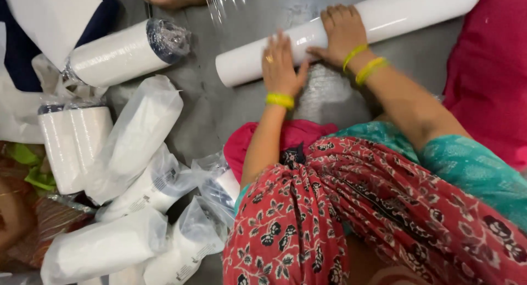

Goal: The person sits on the floor and wraps a long white cylindrical foam roll with clear plastic sheeting, rolling it back and forth across the plastic to enclose it while pressing the plastic smooth with both hands. Other workers nearby handle and wrap similar rolls.

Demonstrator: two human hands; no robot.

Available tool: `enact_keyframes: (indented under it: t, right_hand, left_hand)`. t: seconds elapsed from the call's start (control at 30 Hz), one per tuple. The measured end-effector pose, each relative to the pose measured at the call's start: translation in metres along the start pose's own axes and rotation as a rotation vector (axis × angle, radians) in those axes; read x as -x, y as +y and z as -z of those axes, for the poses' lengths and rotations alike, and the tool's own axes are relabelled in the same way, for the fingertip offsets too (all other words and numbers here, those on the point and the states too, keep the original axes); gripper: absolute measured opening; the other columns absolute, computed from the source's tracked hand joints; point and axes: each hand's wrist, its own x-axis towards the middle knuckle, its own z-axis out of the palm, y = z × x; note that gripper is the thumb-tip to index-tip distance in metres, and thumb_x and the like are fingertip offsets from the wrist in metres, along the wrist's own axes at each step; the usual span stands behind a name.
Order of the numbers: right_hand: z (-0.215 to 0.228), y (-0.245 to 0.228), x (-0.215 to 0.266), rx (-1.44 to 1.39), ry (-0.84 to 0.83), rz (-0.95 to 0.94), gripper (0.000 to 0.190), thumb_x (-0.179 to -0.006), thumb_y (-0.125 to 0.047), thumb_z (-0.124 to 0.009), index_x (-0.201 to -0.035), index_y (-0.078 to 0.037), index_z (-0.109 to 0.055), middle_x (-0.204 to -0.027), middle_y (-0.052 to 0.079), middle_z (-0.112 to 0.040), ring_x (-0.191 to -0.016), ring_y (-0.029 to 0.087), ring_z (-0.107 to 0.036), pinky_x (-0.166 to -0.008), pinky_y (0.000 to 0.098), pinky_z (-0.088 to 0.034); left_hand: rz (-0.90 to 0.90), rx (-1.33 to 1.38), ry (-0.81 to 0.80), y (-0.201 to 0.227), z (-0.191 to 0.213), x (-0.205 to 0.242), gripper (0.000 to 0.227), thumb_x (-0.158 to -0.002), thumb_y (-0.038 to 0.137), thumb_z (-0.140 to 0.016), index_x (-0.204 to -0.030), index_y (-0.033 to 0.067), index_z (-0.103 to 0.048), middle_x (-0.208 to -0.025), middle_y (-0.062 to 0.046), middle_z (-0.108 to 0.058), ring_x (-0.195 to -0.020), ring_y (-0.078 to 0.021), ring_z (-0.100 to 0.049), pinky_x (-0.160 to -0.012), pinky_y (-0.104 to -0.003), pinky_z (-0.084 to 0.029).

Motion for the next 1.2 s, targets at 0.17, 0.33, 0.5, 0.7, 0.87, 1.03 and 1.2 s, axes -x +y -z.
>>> enact_keyframes:
  t: [0.17,0.33,0.5,0.7,0.87,1.03,1.2]
  right_hand:
    - [0.026,-0.036,0.082,0.174,0.123,0.060,0.097,-0.090,-0.070,-0.066,-0.150,0.004,-0.051,-0.157,0.027,-0.050,-0.148,0.041,-0.040,-0.123,0.0532,-0.023]
    - [0.036,-0.007,0.060,-0.079,0.094,0.050,0.079,-0.101,-0.059,-0.066,-0.148,0.003,-0.052,-0.147,0.022,-0.056,-0.138,0.040,-0.052,-0.117,0.0556,-0.034]
    - [0.047,-0.001,0.004,-0.132,-0.149,-0.035,0.091,-0.099,-0.064,-0.062,-0.154,0.008,-0.046,-0.148,0.030,-0.052,-0.140,0.046,-0.044,-0.115,0.0574,-0.032]
    - [0.022,-0.027,0.129,0.048,-0.081,-0.011,0.106,-0.097,-0.065,-0.061,-0.167,0.008,-0.031,-0.176,0.029,-0.020,-0.164,0.042,-0.013,-0.131,0.0550,-0.006]
    - [0.058,-0.055,0.160,-0.067,-0.121,-0.005,0.111,-0.085,-0.066,-0.065,-0.157,0.011,-0.032,-0.167,0.031,-0.025,-0.156,0.045,-0.019,-0.126,0.0587,-0.011]
    - [0.038,0.058,0.159,-0.366,-0.063,-0.143,0.085,-0.094,-0.046,-0.071,-0.157,0.005,-0.046,-0.155,0.027,-0.050,-0.146,0.044,-0.044,-0.125,0.0532,-0.031]
    - [0.037,0.213,0.177,0.597,0.309,-0.449,0.088,-0.079,-0.066,-0.065,-0.118,0.012,-0.067,-0.124,0.032,-0.063,-0.112,0.052,-0.053,-0.101,0.0556,-0.038]
  left_hand:
    - [-0.032,-0.069,0.108,0.017,0.010,-0.020,0.104,-0.092,0.063,-0.066,-0.164,0.0020,-0.023,-0.173,-0.017,-0.013,-0.161,-0.0361,-0.013,-0.131,-0.054,-0.016]
    - [-0.052,-0.013,-0.056,0.046,0.041,0.041,0.118,-0.081,0.072,-0.067,-0.160,-0.0017,-0.018,-0.169,-0.020,-0.011,-0.158,-0.0393,-0.012,-0.128,-0.057,-0.012]
    - [-0.067,-0.049,-0.242,0.055,0.047,0.078,0.129,-0.073,0.078,-0.068,-0.158,-0.0057,-0.017,-0.168,-0.024,-0.010,-0.157,-0.0414,-0.009,-0.126,-0.056,-0.014]
    - [-0.143,-0.055,0.171,0.041,0.025,0.058,0.116,-0.089,0.076,-0.068,-0.164,0.0033,-0.020,-0.173,-0.016,-0.008,-0.162,-0.0355,-0.009,-0.130,-0.059,-0.013]
    - [-0.188,-0.022,-0.045,0.049,0.023,0.058,0.122,-0.080,0.075,-0.070,-0.161,-0.0025,-0.019,-0.170,-0.019,-0.010,-0.159,-0.0380,-0.009,-0.127,-0.060,-0.010]
    - [-0.154,-0.016,-0.145,0.052,0.025,0.072,0.125,-0.077,0.074,-0.072,-0.161,-0.0015,-0.019,-0.171,-0.018,-0.009,-0.160,-0.0370,-0.008,-0.129,-0.058,-0.009]
    - [-0.062,0.144,0.101,-0.012,-0.003,0.065,0.118,-0.075,0.067,-0.079,-0.158,0.0004,-0.029,-0.165,-0.022,-0.027,-0.156,-0.0409,-0.021,-0.127,-0.057,-0.013]
